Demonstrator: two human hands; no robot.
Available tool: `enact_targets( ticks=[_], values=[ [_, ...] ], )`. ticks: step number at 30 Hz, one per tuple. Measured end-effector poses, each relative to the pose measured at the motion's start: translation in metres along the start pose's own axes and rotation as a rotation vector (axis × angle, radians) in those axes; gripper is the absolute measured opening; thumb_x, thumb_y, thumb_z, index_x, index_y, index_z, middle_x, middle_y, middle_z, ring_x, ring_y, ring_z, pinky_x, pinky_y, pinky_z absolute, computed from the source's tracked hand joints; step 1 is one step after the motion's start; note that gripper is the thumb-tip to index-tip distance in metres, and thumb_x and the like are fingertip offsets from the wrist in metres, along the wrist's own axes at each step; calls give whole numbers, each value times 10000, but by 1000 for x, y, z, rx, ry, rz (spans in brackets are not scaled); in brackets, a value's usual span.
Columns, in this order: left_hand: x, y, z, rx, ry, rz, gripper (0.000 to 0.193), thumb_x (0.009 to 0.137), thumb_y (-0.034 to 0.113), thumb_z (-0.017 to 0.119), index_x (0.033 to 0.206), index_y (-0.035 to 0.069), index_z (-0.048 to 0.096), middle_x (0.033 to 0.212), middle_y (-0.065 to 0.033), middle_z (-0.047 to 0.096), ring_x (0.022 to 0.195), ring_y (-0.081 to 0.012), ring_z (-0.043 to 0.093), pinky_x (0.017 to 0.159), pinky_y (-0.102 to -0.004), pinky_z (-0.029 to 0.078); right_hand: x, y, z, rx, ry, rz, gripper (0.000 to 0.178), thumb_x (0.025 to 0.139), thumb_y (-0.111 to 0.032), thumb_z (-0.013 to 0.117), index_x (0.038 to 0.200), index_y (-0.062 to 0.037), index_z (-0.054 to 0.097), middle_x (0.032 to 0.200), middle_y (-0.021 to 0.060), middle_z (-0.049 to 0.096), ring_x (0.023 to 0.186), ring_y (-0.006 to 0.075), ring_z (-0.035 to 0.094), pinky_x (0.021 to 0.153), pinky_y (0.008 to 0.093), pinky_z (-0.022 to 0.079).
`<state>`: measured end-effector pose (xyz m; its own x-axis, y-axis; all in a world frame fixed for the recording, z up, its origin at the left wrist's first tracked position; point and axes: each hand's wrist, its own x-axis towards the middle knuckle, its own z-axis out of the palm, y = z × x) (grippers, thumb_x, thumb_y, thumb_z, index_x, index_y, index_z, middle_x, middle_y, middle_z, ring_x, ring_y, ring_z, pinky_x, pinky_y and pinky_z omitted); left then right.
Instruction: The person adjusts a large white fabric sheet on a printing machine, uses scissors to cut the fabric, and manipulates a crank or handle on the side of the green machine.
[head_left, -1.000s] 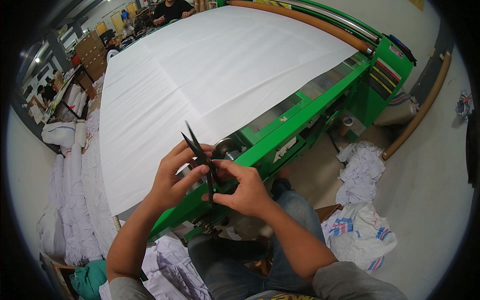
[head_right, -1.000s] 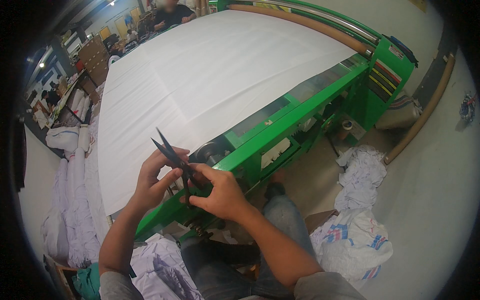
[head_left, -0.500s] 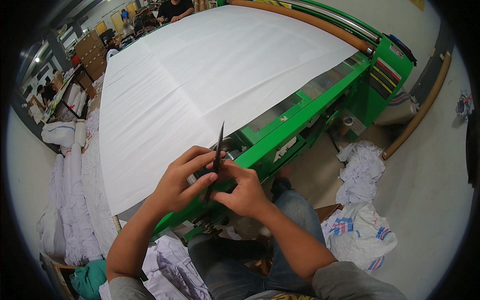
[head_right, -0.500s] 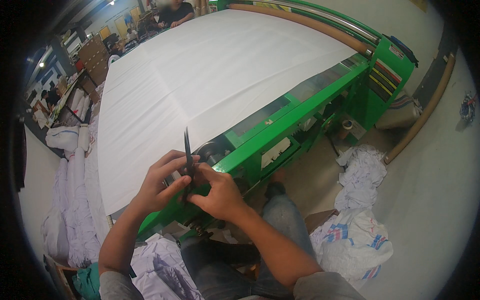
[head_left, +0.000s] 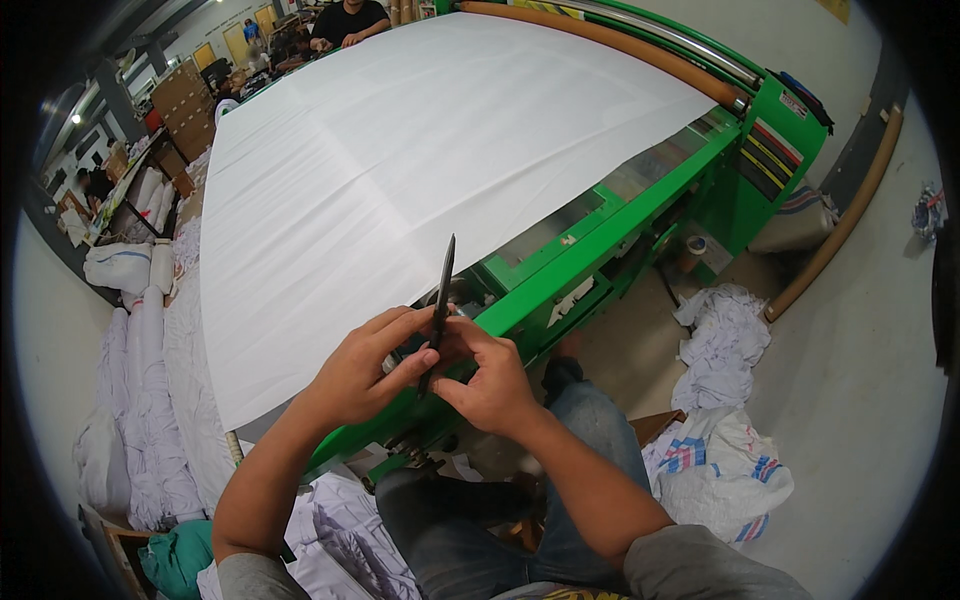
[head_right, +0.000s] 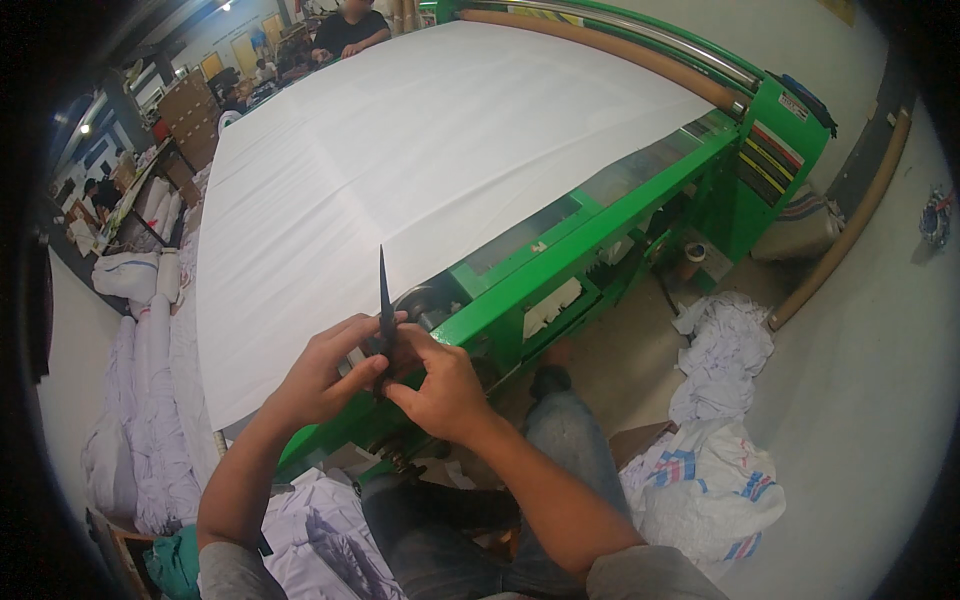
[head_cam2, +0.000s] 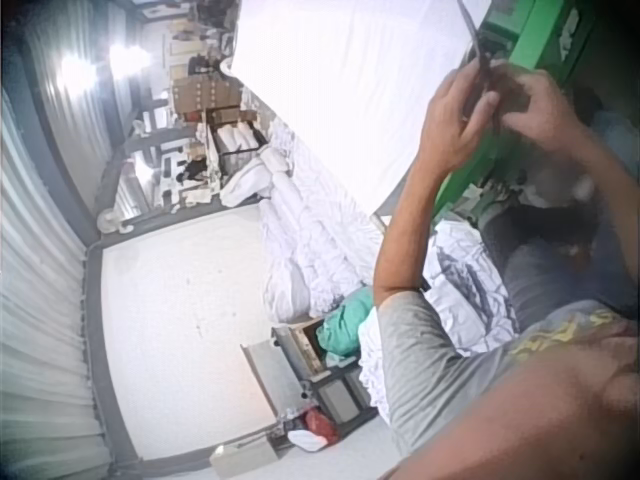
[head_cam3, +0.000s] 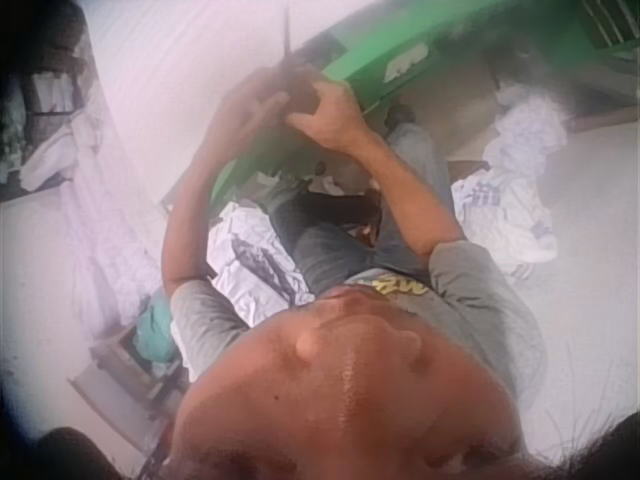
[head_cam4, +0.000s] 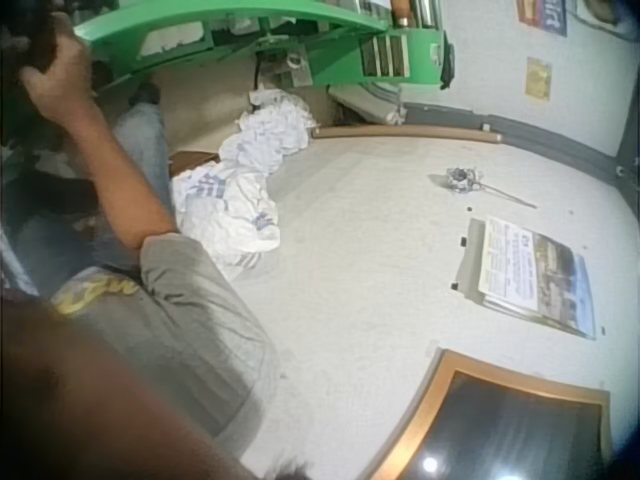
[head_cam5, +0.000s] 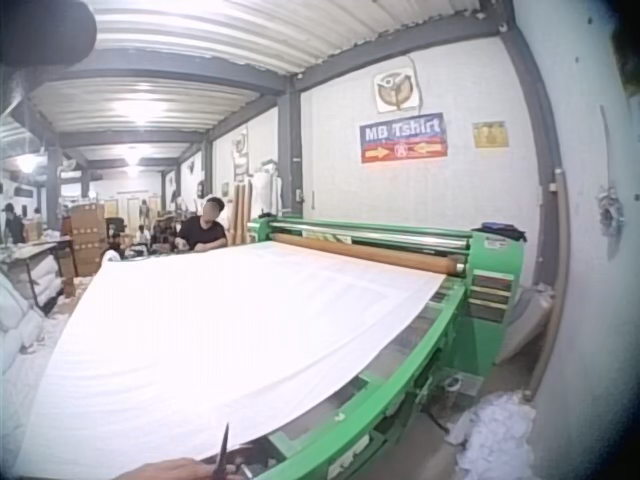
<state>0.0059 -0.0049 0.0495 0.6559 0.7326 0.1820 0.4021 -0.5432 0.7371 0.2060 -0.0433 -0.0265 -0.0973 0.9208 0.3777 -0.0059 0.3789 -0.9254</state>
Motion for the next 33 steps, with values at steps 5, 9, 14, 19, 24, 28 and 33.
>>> enact_targets(
  ticks=[5,9,14,19,24,28,33],
  values=[
    [0,0,-1,16,-28,-33,511,1087,237,679,1550,34,607,1384,-211,711,1270,-356,694,1116,-450,511,1,2,0,-7,2,-8,505,849,-53,840,1315,-21,649,1077,156,788,1011,270,798,897,395,632],
    [0,1,-3,46,-51,-53,512,1086,228,673,1554,32,598,1425,-216,698,1302,-370,685,1133,-455,505,1,4,-1,-19,-5,-4,503,848,-45,838,1314,-17,651,1079,159,788,1016,265,797,902,388,629],
    [-1,-2,-2,72,-49,-52,549,1077,213,667,1589,47,561,1458,-218,683,1331,-382,673,1154,-460,495,1,7,0,54,-10,44,515,848,-34,829,1330,-9,650,1082,164,793,999,269,804,909,383,622],
    [-1,0,-2,73,-70,-94,587,1071,230,662,1617,58,531,1520,-216,656,1379,-389,653,1182,-463,480,2,9,0,41,1,10,540,847,-30,825,1354,7,646,1069,162,799,988,264,804,891,379,620],
    [-1,-1,-2,48,-85,-106,608,1073,236,649,1636,57,504,1558,-217,635,1410,-394,637,1201,-462,468,1,9,-1,50,0,39,587,841,-27,826,1396,25,641,1034,162,792,949,259,794,846,376,616],
    [-1,-2,-2,56,-88,-96,605,1080,253,641,1632,46,502,1538,-223,646,1397,-402,645,1192,-460,473,0,9,-4,48,-49,96,629,862,31,806,1458,53,606,1138,116,786,994,166,768,875,325,631],
    [-2,-4,-1,59,-90,-116,597,1083,269,636,1620,41,510,1504,-236,664,1380,-408,656,1174,-463,483,0,9,-4,63,-62,128,640,845,50,789,1458,58,605,1119,117,774,1024,171,762,910,336,628]
  ],
)
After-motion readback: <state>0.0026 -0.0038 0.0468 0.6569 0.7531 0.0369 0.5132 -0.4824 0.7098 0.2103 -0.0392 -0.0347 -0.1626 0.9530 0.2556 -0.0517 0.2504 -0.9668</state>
